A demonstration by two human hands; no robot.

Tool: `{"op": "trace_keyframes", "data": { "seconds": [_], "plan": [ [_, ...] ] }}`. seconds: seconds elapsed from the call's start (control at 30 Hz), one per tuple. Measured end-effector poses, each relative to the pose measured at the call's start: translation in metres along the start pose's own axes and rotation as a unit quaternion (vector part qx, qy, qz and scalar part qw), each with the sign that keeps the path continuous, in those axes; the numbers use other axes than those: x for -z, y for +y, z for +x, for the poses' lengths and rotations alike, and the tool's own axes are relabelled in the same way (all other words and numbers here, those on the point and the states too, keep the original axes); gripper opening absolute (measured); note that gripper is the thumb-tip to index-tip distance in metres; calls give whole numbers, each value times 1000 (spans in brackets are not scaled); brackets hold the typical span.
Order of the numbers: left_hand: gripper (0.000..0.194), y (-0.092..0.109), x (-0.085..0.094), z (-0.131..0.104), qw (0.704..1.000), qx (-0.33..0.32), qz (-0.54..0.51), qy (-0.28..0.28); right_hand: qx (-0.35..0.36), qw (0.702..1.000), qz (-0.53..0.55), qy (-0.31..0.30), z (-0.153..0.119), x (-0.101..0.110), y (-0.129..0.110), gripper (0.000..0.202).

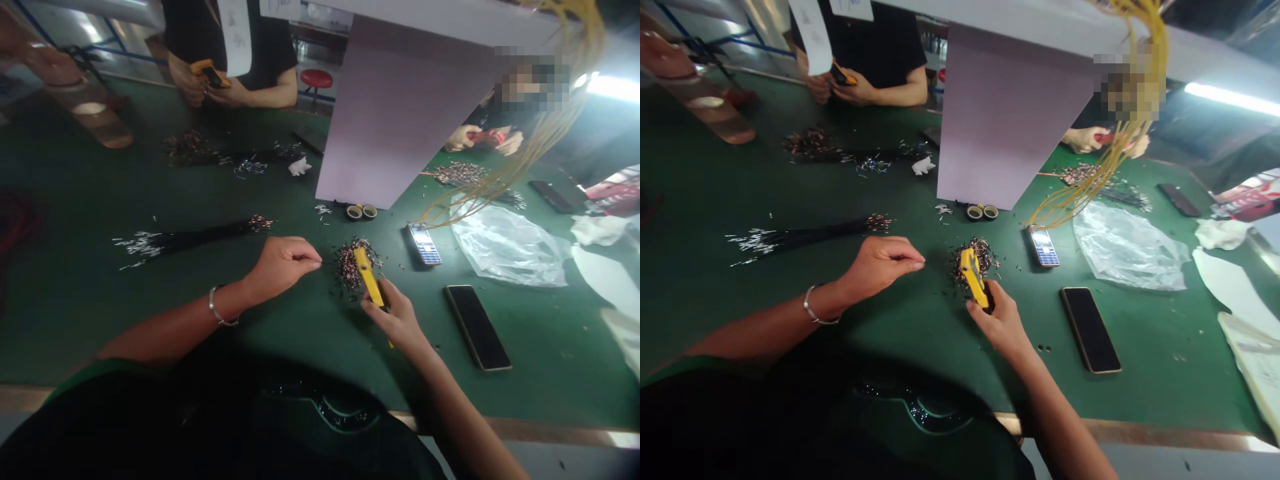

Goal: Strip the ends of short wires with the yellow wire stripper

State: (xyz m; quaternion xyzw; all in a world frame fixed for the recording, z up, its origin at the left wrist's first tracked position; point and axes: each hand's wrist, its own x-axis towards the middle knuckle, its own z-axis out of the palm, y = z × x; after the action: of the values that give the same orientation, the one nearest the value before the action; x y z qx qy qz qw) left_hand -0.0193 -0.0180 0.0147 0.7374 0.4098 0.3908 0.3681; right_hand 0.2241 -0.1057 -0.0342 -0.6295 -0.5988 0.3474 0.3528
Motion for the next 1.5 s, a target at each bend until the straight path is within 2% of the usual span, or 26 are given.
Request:
{"op": "trace_keyframes", "data": {
  "seconds": [0.17,0.3,0.43,0.57,0.63,0.73,0.87,1.0,1.13,1.27,1.37,1.5],
  "plan": [
    [12,3,1,-1,999,-39,23,7,76,984,-163,10,-3,-12,2,35],
    [12,3,0,-2,999,-40,36,7,164,953,-253,-15,-6,-20,-1,33],
    [13,3,-1,-3,996,-65,54,2,198,930,-304,-52,-10,-20,-7,34],
    [18,2,-3,-7,986,-138,97,-1,205,951,-227,-51,-10,-13,-14,27],
    [19,1,-5,-9,976,-182,119,-3,192,972,-133,-27,-8,-11,-18,20],
    [22,-1,-9,-12,963,-229,139,-15,129,991,19,-14,-5,-10,-24,15],
    [22,-2,-16,-16,955,-249,156,-34,57,988,142,-28,-1,-12,-31,16],
    [23,-2,-19,-19,954,-247,164,-54,55,986,155,-15,1,-14,-33,9],
    [22,-3,-20,-20,957,-223,168,-75,105,993,61,1,2,-12,-35,10],
    [19,-4,-22,-20,970,-151,142,-125,209,977,-44,29,4,-11,-36,14],
    [19,0,-24,-20,982,-36,65,-174,268,958,-90,47,7,-16,-33,14],
    [20,11,-27,-19,959,136,-45,-245,326,929,-150,88,11,-25,-25,14]
  ]
}}
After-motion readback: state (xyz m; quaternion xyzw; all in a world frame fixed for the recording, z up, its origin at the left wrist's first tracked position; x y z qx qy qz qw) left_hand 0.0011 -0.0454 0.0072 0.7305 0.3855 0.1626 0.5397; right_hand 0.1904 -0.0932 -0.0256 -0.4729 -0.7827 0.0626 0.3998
